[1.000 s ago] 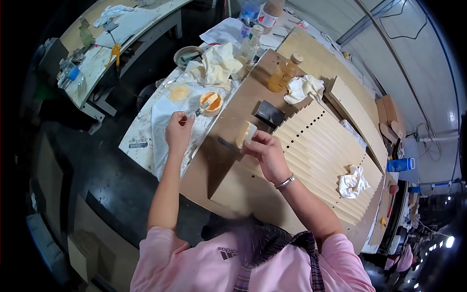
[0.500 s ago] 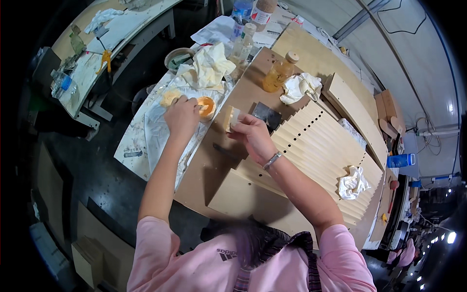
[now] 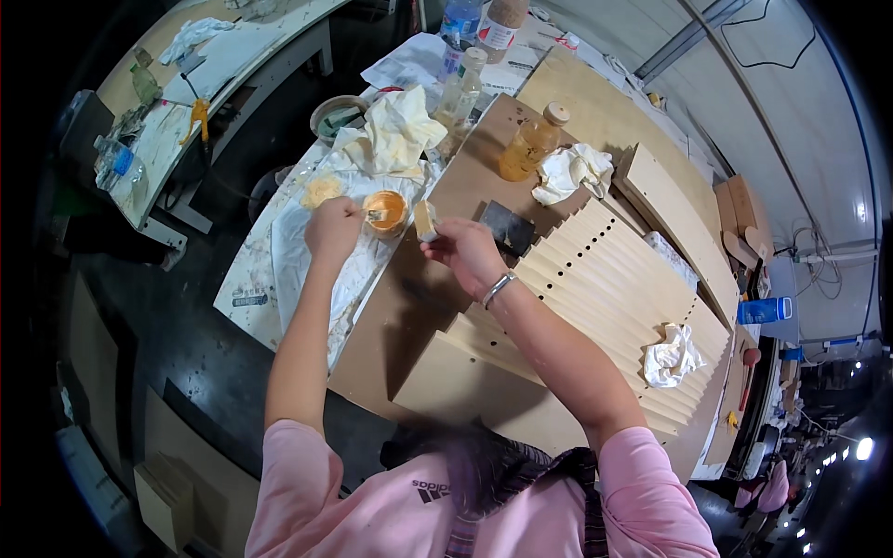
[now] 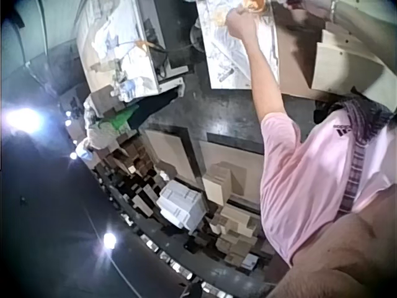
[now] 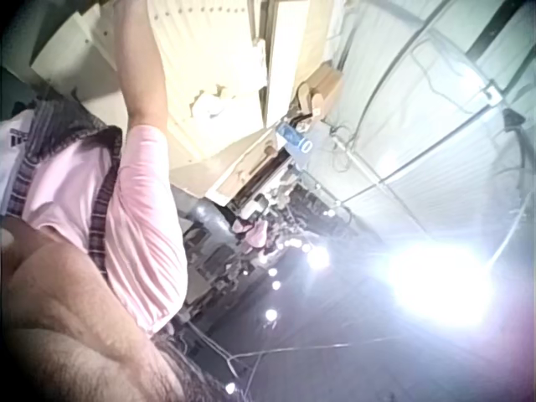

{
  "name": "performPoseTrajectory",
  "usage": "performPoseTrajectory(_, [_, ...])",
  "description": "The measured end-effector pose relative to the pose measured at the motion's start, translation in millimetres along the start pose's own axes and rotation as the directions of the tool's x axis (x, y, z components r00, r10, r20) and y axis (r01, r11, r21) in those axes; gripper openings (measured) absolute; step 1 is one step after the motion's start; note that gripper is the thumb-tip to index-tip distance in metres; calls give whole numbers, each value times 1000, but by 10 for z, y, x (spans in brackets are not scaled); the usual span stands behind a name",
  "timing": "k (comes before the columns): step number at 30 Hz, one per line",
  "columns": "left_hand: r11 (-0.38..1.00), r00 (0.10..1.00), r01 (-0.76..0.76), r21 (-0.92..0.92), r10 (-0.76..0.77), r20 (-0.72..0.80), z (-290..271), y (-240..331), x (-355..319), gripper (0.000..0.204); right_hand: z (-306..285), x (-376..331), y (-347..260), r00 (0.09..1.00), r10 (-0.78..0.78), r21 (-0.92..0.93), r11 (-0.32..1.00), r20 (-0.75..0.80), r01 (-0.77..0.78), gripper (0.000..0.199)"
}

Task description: The person wipes a stack of grooved wood panels with a cloth and applies a substance using a small applicator to the edges and joints.

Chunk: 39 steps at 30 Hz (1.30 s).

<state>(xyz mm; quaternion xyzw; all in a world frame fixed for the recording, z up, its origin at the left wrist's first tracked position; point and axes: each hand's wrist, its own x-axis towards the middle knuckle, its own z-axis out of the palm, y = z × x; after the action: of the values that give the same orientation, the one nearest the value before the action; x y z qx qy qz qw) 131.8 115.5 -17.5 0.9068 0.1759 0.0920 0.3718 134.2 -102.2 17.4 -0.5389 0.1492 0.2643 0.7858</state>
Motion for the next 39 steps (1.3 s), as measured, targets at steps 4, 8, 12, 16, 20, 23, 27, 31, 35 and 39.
performPoseTrajectory(4, [805, 980, 197, -560, -152, 126, 34, -581, 15, 3, 91, 102, 56, 1000, 7, -4, 1000, 27, -7, 22])
performPoseTrajectory(8, [562, 934, 356, -746, -226, 276, -49, -476, -171, 7, 121, 144, 63, 1000, 25, -10, 1000, -4, -25, 23])
performPoseTrajectory(12, [408, 921, 387, -827, -201, 332, -46, -303, -364, 13, 145, 203, 101, 999, 37, 46, 998, -4, -37, 20])
performPoseTrajectory(16, [432, 946, 319, -843, -204, 253, -9, -280, -403, 11, 216, 170, 97, 998, 18, 96, 995, 62, -24, 19])
performPoseTrajectory(20, [420, 962, 264, -868, -175, 208, -8, -245, -455, 8, 188, 147, 62, 998, 11, 88, 996, 69, -17, 19])
performPoseTrajectory(23, [445, 971, 228, -866, -165, 171, 37, -178, -484, 7, 186, 120, 26, 996, -5, 63, 998, 86, 0, 20])
performPoseTrajectory(27, [444, 973, 182, -877, -212, 94, 29, -172, -453, 7, 223, 86, 18, 997, 11, 50, 999, 75, -15, 20])
performPoseTrajectory(31, [447, 986, 161, -880, -115, 122, 122, -135, -559, 6, 186, 126, 31, 999, -1, 65, 998, 52, -3, 19])
performPoseTrajectory(35, [421, 983, 138, -897, -166, 73, 114, -163, -513, 6, 246, 87, 34, 996, 13, 23, 1000, 85, -16, 25])
performPoseTrajectory(39, [422, 988, 145, -895, -116, 106, 139, -98, -645, 6, 171, 147, 45, 999, -5, 20, 1000, 46, 4, 24])
